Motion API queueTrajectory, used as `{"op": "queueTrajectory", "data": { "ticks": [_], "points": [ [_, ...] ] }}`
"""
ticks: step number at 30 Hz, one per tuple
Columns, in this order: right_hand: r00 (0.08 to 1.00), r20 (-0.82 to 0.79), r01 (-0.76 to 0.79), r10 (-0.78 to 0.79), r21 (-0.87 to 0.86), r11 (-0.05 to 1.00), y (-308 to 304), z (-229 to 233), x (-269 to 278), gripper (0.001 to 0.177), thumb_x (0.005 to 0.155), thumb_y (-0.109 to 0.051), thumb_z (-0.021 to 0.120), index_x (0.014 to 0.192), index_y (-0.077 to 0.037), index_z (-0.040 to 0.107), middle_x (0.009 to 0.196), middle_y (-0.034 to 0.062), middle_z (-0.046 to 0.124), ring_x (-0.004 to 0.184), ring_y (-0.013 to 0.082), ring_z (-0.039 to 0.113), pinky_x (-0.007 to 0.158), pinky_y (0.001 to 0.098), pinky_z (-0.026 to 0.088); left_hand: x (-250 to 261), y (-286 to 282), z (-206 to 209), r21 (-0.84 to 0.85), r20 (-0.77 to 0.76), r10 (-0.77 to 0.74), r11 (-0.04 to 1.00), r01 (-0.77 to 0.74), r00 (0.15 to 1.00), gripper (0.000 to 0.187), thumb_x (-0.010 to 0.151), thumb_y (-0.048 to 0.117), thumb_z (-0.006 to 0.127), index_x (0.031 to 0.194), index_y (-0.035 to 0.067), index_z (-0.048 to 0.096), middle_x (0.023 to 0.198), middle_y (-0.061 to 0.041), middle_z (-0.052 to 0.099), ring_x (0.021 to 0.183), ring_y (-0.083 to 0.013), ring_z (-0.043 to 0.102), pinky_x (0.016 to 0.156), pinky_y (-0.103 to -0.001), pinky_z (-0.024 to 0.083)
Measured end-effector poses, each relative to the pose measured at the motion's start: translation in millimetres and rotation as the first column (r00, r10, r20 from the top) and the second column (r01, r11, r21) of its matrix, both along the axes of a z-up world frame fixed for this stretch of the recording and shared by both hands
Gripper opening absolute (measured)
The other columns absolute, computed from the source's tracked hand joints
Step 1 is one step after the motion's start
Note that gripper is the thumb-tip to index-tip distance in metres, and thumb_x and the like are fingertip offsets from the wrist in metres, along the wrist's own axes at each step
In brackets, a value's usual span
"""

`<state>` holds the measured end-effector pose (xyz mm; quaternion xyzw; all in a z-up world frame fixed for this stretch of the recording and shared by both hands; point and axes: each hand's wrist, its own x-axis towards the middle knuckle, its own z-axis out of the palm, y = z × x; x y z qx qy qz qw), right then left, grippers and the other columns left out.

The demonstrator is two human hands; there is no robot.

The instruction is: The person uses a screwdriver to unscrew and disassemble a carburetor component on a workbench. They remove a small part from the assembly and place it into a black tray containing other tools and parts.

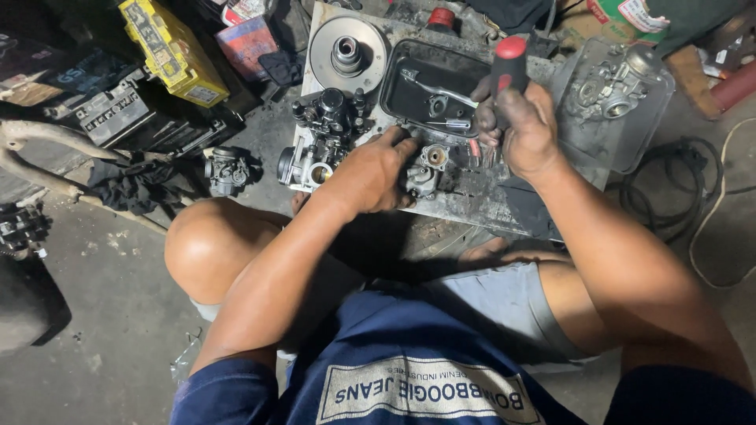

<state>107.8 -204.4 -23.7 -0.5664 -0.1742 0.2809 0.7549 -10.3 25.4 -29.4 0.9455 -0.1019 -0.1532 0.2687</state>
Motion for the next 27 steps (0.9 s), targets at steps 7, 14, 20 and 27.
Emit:
{"op": "queueTrajectory", "data": {
  "ticks": [7,14,20,27],
  "points": [
    [0.994,-0.111,0.039,-0.014,0.23,0.972,17,37,-20,0.054,0.091,-0.06,0.072,0.103,-0.008,0.062,0.07,-0.0007,0.051,0.057,0.0083,0.044,0.052,0.0226,0.036,-4,0,-7,-0.036,0.039,0.027,0.999,-0.025,0.999,0.1,0.052,0.018,0.093,0.143,0.003,0.053,0.135,-0.018,0.055,0.102,-0.0396,0.065,0.09,-0.046,0.055],
    [0.988,-0.094,0.147,-0.122,0.325,0.934,29,59,-42,0.052,0.091,-0.064,0.063,0.093,-0.012,0.06,0.065,0.0007,0.048,0.053,0.0114,0.041,0.05,0.0273,0.034,-8,-2,-16,-0.072,0.116,0.062,0.996,-0.054,0.991,0.103,0.052,0.031,0.094,0.143,0.005,0.054,0.128,-0.017,0.057,0.101,-0.0369,0.064,0.088,-0.043,0.056],
    [0.947,-0.041,0.318,-0.318,0.247,0.915,38,40,-54,0.062,0.093,-0.071,0.041,0.084,-0.01,0.052,0.052,0.0034,0.033,0.043,0.0145,0.037,0.038,0.0243,0.034,-8,-14,-20,-0.068,0.064,0.153,0.987,-0.149,0.986,0.099,0.054,0.043,0.092,0.141,0.011,0.057,0.124,-0.015,0.06,0.109,-0.0429,0.067,0.094,-0.049,0.06],
    [0.961,0.006,0.265,-0.278,0.284,0.921,34,30,-65,0.06,0.095,-0.068,0.046,0.084,-0.009,0.051,0.053,0.0038,0.037,0.044,0.014,0.041,0.037,0.0241,0.038,-15,-28,-31,-0.118,0.117,0.228,0.97,-0.214,0.967,0.105,0.049,0.046,0.091,0.142,0.011,0.056,0.126,-0.015,0.058,0.113,-0.0435,0.066,0.096,-0.049,0.06]
  ]
}}
